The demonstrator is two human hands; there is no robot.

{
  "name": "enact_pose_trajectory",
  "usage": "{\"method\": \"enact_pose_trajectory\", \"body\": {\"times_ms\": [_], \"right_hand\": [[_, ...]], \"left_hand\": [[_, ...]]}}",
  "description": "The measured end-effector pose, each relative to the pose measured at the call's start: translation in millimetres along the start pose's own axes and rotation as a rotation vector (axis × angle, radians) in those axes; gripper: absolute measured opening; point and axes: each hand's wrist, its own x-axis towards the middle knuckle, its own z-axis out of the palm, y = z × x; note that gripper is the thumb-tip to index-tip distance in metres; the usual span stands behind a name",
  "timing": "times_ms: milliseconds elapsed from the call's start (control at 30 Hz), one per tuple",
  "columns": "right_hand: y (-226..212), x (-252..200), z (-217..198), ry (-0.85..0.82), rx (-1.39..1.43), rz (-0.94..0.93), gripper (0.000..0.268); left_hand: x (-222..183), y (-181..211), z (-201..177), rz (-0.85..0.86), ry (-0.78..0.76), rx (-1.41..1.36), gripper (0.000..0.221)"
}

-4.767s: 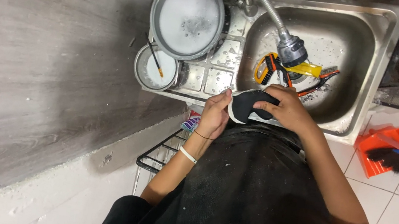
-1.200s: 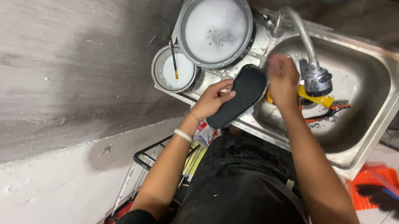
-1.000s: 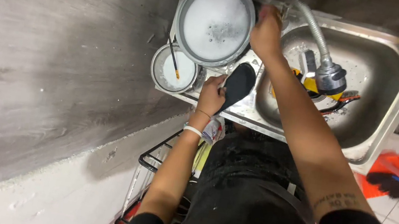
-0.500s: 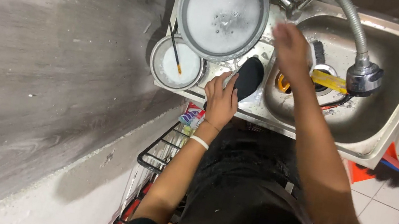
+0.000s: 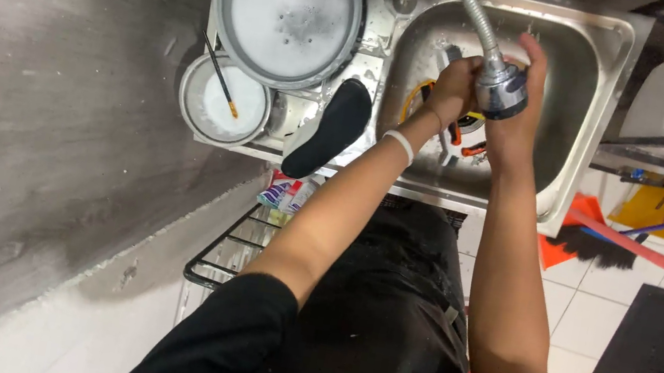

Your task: Scrubbing and rinsing a shoe sole in a sink using a brush and soapy water.

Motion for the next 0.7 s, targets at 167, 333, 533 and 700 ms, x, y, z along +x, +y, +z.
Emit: {"method": "enact_pose_trajectory", "body": {"times_ms": [167, 333, 533, 700], "right_hand": [[-14, 0, -11, -0.011, -0.185, -0.305, 0.016], [-38, 6, -17, -0.093, -0.284, -0.445, 0.018], [9, 13, -52, 0.139, -0.308, -0.273, 0.033], [104, 31, -78, 0.113, 0.516, 0.531, 0.048]], "left_hand": [[35, -45, -27, -0.116, 0.158, 0.177, 0.028], [-10, 5, 41, -0.1, 0.287, 0.514, 0.047], [-4, -10, 82, 0.334, 0.216, 0.386, 0.036], [-54, 24, 104, 1.14, -0.155, 1.746, 0.023]]}}
